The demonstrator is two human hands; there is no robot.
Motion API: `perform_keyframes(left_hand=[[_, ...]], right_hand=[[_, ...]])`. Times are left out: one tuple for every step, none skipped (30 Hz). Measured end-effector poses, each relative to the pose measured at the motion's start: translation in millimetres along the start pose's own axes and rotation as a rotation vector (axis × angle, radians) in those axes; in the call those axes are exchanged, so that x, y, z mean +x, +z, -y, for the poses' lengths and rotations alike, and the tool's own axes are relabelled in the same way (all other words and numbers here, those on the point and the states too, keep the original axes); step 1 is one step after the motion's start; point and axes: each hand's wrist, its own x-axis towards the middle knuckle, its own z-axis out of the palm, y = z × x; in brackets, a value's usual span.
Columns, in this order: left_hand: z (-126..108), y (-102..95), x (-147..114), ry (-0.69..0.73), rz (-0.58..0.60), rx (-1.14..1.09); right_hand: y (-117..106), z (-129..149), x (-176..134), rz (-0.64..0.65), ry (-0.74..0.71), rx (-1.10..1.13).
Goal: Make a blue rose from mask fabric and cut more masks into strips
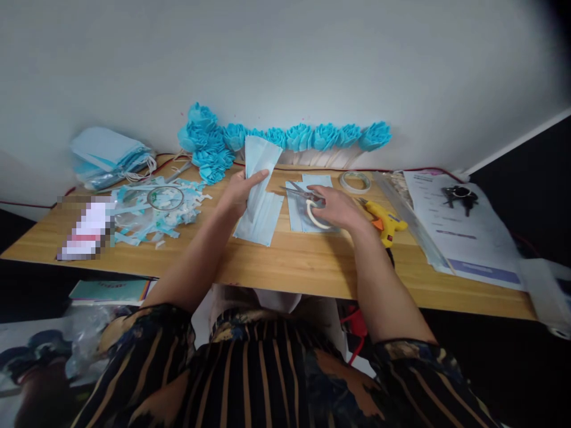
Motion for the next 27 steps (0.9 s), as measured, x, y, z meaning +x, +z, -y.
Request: perform_keyframes(left_hand=[[1.8,0.9,-0.2,-0.003,0.0,-0.006],[3.6,2.1,-0.8,-0.005,0.004,-0.017],[5.2,3.7,-1.9,-0.007,0.012,-0.031],[6.6,5.7,-3.3,-0.009,0.022,-0.047],[7.8,7.9,-4.9,-0.014,0.034,-0.063],[8.9,10.2,-6.8,-0.018,0.043,-0.077],[10.0,12.8,-8.8,-0.021,0.051,-0.089],[11.2,15.4,-10.8,-0.023,0.058,-0.096],[12.7,18.1,-12.9,-0.025,0.066,-0.102],[14.6,20.9,-14.9,-0.025,0.075,-0.109],[16.9,23.8,-16.9,-0.024,0.085,-0.117],[19.7,26.7,-18.9,-0.021,0.096,-0.128],[22.6,29.6,-20.7,-0.018,0.111,-0.143],[25.7,32.3,-22.3,-0.016,0.129,-0.159],[28.4,34.8,-23.8,-0.015,0.15,-0.172],[30.5,36.8,-25.0,-0.016,0.169,-0.179],[31.9,38.3,-26.0,-0.021,0.181,-0.181],[32.2,39.1,-26.8,-0.025,0.184,-0.178],[31.6,39.4,-27.2,-0.027,0.178,-0.173],[30.2,39.1,-27.4,-0.026,0.163,-0.168],[28.2,38.3,-27.3,-0.021,0.147,-0.165],[26.0,37.1,-26.9,-0.013,0.132,-0.164],[23.8,35.8,-26.3,-0.001,0.118,-0.165],[22.0,34.5,-25.6,0.013,0.102,-0.169],[20.6,33.2,-24.7,0.029,0.084,-0.174],[19.9,32.0,-23.7,0.044,0.064,-0.18],[19.7,31.0,-22.8,0.058,0.045,-0.185]], right_hand=[[0.6,-4.5,0.2,0.021,0.005,-0.101],[1.3,-8.3,0.3,0.034,0.008,-0.173],[2.0,-11.1,0.3,0.021,0.017,-0.214],[2.6,-12.4,0.3,-0.027,0.034,-0.229],[3.2,-11.9,0.2,-0.103,0.051,-0.217],[4.0,-9.5,0.1,-0.183,0.061,-0.175],[5.1,-5.3,0.0,-0.25,0.052,-0.098],[6.6,0.5,-0.2,-0.289,0.023,0.017],[8.8,7.3,-0.4,-0.289,-0.024,0.162],[11.7,14.6,-0.7,-0.253,-0.075,0.325],[15.2,21.8,-1.0,-0.195,-0.123,0.481],[19.2,28.3,-1.3,-0.146,-0.156,0.603],[23.3,33.7,-1.6,-0.119,-0.17,0.681],[27.3,37.8,-1.8,-0.12,-0.177,0.73],[30.9,40.6,-2.1,-0.134,-0.174,0.756],[33.8,42.2,-2.4,-0.155,-0.164,0.772],[35.9,42.9,-2.6,-0.172,-0.153,0.785],[37.3,43.0,-2.9,-0.179,-0.142,0.793],[38.0,42.8,-3.2,-0.177,-0.131,0.797],[38.3,42.6,-3.5,-0.173,-0.125,0.795],[38.2,42.4,-3.8,-0.166,-0.126,0.784],[38.1,42.3,-4.1,-0.163,-0.131,0.769],[38.0,42.4,-4.4,-0.161,-0.139,0.754],[38.0,42.6,-4.7,-0.16,-0.148,0.742],[38.1,42.9,-4.9,-0.163,-0.156,0.734],[38.5,43.3,-5.1,-0.17,-0.163,0.729],[38.9,43.6,-5.2,-0.178,-0.171,0.726]])
